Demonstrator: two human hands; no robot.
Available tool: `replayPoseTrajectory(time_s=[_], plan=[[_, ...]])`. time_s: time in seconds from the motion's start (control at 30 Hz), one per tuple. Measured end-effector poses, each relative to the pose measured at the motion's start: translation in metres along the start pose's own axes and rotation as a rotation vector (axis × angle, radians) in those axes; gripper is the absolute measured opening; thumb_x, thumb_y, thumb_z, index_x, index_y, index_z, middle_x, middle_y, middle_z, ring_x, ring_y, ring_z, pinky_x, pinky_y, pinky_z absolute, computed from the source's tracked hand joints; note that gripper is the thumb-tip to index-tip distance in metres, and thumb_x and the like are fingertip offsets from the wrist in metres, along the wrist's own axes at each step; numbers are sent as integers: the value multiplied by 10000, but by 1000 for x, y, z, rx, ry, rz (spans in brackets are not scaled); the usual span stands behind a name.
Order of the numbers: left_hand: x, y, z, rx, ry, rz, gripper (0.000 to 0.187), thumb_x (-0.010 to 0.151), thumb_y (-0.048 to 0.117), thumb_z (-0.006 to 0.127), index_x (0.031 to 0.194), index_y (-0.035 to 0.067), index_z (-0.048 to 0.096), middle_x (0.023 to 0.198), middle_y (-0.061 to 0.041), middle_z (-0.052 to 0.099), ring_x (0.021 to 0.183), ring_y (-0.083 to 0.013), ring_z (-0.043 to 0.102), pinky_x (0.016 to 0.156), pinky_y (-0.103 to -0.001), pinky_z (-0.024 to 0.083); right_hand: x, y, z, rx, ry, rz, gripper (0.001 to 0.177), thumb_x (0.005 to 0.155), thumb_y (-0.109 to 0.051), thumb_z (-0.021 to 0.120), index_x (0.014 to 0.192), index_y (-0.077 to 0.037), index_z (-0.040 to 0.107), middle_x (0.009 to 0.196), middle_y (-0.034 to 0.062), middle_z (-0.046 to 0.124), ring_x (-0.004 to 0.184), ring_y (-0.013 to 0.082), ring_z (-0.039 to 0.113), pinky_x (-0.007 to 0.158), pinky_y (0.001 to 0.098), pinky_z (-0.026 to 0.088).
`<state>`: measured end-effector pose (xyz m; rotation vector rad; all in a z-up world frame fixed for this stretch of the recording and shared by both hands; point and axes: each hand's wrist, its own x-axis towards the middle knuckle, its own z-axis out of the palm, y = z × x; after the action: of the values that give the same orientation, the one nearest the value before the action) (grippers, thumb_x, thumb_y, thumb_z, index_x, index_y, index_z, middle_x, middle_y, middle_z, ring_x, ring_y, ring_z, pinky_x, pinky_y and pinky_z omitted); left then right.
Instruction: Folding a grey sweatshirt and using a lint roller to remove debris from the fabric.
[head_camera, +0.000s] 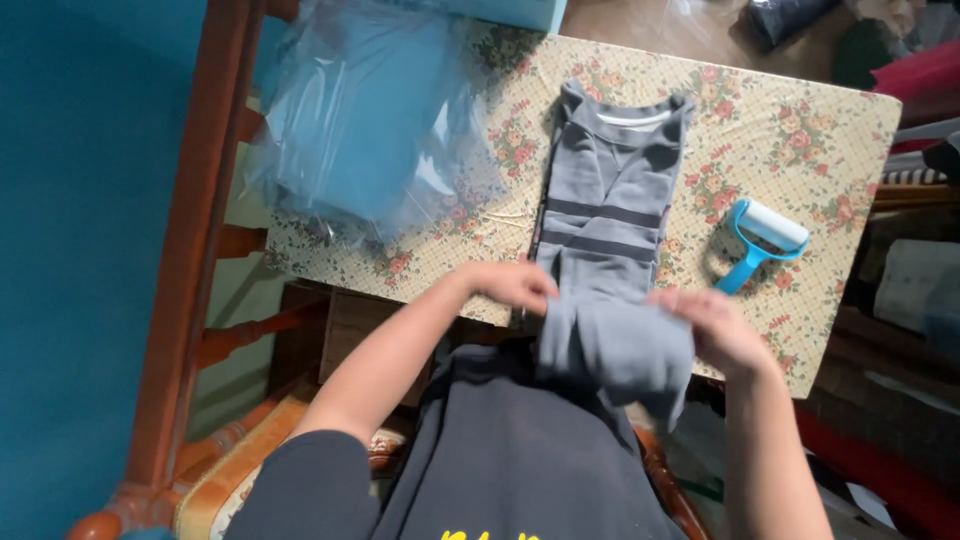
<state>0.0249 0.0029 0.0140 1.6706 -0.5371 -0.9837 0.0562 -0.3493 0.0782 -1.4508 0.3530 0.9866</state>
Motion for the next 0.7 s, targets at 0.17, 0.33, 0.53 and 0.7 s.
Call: replayPoseTrajectory(time_s=[0.17,0.33,0.53,0.7], plan=[[88,-67,-42,-946,441,-328,223,878,403,792,1023,235,765,803,-46,759,679,-243,762,558,-375,623,106,-24,-33,291,206,-21,699,986,-725,540,1348,-136,647,1214,130,700,1059,283,721,822,448,631],[99,-80,-13,-929,964,-398,811,932,758,606,1346,63,666,1305,-224,665,1229,-330,644,942,-438,593,173,34,-44,268,233,-127,463,1056,-190,536,1492,-137,391,1216,203,656,1088,353,733,753,498,653],[97,-67,-11,-616,1001,-393,430,829,394,858,1138,126,726,1011,-72,760,969,-218,724,841,-372,586,157,43,-17,-410,551,-362,681,888,-271,870,1471,-147,539,1170,181,647,1003,258,705,726,350,616],[133,-123,-46,-619,1153,-371,530,772,327,904,1170,75,661,1007,-105,751,965,-240,710,840,-385,563,161,4,-4,-681,609,-611,762,860,-263,878,1499,-131,485,1302,215,551,1161,361,659,946,509,550]])
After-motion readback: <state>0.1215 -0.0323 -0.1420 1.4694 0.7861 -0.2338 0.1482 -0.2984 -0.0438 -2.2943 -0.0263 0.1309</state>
